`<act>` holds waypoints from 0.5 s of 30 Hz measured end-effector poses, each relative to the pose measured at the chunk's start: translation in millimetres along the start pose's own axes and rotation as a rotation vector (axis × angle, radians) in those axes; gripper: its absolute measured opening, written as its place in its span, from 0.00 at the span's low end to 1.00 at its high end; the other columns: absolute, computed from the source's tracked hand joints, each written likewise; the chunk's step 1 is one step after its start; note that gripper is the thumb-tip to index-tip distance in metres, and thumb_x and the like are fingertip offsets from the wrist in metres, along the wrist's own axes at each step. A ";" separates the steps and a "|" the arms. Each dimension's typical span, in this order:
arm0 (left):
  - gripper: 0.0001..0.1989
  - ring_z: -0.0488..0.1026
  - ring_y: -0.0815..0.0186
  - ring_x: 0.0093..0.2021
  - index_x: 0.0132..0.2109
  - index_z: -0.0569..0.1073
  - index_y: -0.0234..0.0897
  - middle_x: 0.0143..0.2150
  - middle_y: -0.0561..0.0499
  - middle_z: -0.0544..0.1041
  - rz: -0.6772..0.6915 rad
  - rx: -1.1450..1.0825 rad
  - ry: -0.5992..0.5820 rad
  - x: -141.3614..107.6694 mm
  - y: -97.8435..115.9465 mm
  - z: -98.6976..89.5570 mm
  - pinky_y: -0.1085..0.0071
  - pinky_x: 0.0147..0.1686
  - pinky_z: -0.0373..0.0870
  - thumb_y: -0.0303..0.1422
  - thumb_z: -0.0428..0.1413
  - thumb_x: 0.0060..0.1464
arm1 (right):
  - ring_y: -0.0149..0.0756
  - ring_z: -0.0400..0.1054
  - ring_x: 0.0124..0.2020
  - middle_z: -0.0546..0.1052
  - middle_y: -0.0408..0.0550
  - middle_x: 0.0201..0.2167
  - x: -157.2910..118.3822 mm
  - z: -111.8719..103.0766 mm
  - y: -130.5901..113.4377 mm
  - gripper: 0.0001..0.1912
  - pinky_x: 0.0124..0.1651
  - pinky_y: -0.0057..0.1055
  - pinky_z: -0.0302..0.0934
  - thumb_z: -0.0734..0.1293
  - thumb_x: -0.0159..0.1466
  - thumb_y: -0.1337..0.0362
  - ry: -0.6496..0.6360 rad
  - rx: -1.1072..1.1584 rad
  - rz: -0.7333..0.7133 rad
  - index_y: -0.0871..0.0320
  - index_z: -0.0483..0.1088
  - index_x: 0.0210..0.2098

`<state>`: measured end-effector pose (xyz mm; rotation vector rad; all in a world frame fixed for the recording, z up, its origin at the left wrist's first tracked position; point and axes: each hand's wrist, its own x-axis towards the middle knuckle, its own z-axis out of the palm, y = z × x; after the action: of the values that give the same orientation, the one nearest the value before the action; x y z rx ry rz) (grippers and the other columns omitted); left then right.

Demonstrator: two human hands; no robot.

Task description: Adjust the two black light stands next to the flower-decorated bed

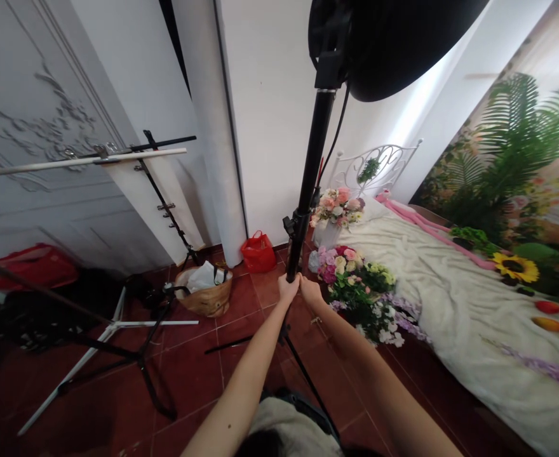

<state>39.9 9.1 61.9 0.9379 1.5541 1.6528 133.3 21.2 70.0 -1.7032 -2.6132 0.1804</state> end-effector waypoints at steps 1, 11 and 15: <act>0.09 0.64 0.72 0.20 0.22 0.70 0.32 0.19 0.53 0.69 0.005 -0.003 0.002 0.0 -0.9 0.1 0.77 0.20 0.58 0.35 0.57 0.39 | 0.38 0.70 0.42 0.73 0.56 0.44 1.1 -4.4 2.0 0.20 0.40 0.29 0.61 0.57 0.64 0.65 -0.053 0.013 -0.038 0.61 0.56 0.55; 0.08 0.67 0.69 0.22 0.22 0.70 0.32 0.18 0.52 0.69 -0.012 0.000 0.011 -0.5 0.5 -1.8 0.76 0.20 0.61 0.34 0.57 0.38 | 0.38 0.72 0.36 0.78 0.49 0.32 33.0 -53.7 2.5 0.13 0.40 0.26 0.63 0.68 0.51 0.68 -0.268 0.019 -0.169 0.60 0.74 0.37; 0.08 0.68 0.68 0.22 0.22 0.71 0.32 0.19 0.51 0.70 -0.004 0.008 0.020 0.6 -0.1 -1.2 0.76 0.20 0.61 0.34 0.57 0.38 | 0.41 0.72 0.41 0.77 0.55 0.38 17.4 -55.2 6.2 0.14 0.44 0.29 0.63 0.65 0.54 0.70 -0.202 0.008 -0.160 0.61 0.74 0.40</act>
<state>38.6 9.1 61.8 0.9242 1.5759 1.6587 136.1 44.4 123.3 -1.5390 -2.8718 0.3780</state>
